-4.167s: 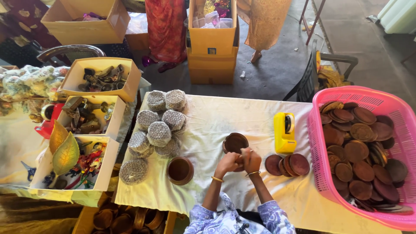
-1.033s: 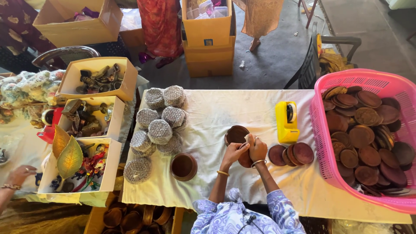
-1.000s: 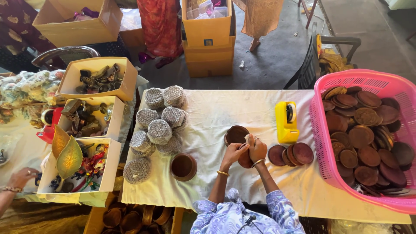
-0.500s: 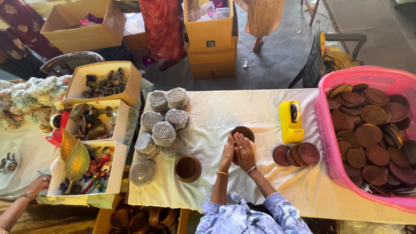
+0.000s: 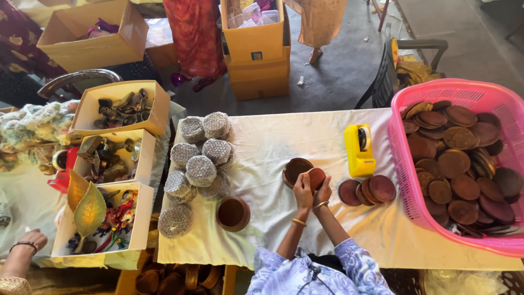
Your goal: Wipe and clean small wooden circular disks using a white cloth at a workbench.
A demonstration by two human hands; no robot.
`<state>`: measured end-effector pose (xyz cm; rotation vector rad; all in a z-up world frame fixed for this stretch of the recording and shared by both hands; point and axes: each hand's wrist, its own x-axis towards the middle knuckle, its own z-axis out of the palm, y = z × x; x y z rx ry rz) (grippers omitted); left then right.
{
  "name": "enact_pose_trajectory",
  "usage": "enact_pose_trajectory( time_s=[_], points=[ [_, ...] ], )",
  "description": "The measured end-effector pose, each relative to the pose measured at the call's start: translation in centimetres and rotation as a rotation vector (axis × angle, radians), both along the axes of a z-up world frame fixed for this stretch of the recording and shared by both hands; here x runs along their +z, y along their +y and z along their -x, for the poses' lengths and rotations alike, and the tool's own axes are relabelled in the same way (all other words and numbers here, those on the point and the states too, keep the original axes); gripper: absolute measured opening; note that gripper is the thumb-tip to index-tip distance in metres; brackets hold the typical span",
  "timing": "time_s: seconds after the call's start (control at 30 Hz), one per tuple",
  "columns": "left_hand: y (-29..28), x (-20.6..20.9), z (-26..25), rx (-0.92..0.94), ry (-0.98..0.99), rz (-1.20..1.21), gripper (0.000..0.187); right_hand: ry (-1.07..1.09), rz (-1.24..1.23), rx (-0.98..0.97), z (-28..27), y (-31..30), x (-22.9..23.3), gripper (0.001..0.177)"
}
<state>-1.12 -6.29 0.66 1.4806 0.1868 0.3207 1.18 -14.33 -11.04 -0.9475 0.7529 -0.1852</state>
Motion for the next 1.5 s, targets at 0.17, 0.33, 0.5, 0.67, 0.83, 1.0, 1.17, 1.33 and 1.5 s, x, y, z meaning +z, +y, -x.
enact_pose_trajectory(
  time_s=[0.17,0.33,0.5,0.67,0.83,1.0,1.17,1.33,1.5],
  points=[
    [4.7,-5.5,-2.0,-0.425,0.115,-0.126,0.040,-0.117,0.801,0.269,0.3,-2.5,3.3,0.067],
    [6.8,-6.4,-1.6,-0.618,0.414,0.214,0.043,-0.024,1.416,0.546,1.3,-2.0,9.8,0.045],
    [7.4,-14.3,-2.9,-0.636,0.502,0.305,0.047,-0.566,1.382,0.211,2.6,0.2,12.8,0.026],
    [7.7,-11.8,-2.4,-0.666,0.204,0.218,0.056,-0.708,1.768,0.538,3.5,2.9,17.5,0.054],
    [7.7,-5.2,-1.4,-0.636,0.200,0.189,0.073,-0.339,1.843,0.367,2.9,2.8,12.8,0.063],
    [7.5,-4.5,-1.5,-0.652,0.298,0.229,0.085,-0.639,1.601,0.652,3.3,2.7,12.6,0.054],
    [6.6,-7.0,-1.2,-0.638,0.380,0.318,0.091,-0.477,1.569,0.566,2.9,2.7,12.2,0.054],
    [6.8,-11.0,-2.1,-0.657,0.332,0.277,0.073,-0.604,1.670,0.535,4.2,4.5,14.8,0.056],
    [7.3,-15.3,-2.3,-0.717,0.216,0.122,0.044,-0.451,1.474,0.482,2.4,1.7,10.3,0.034]
  ],
)
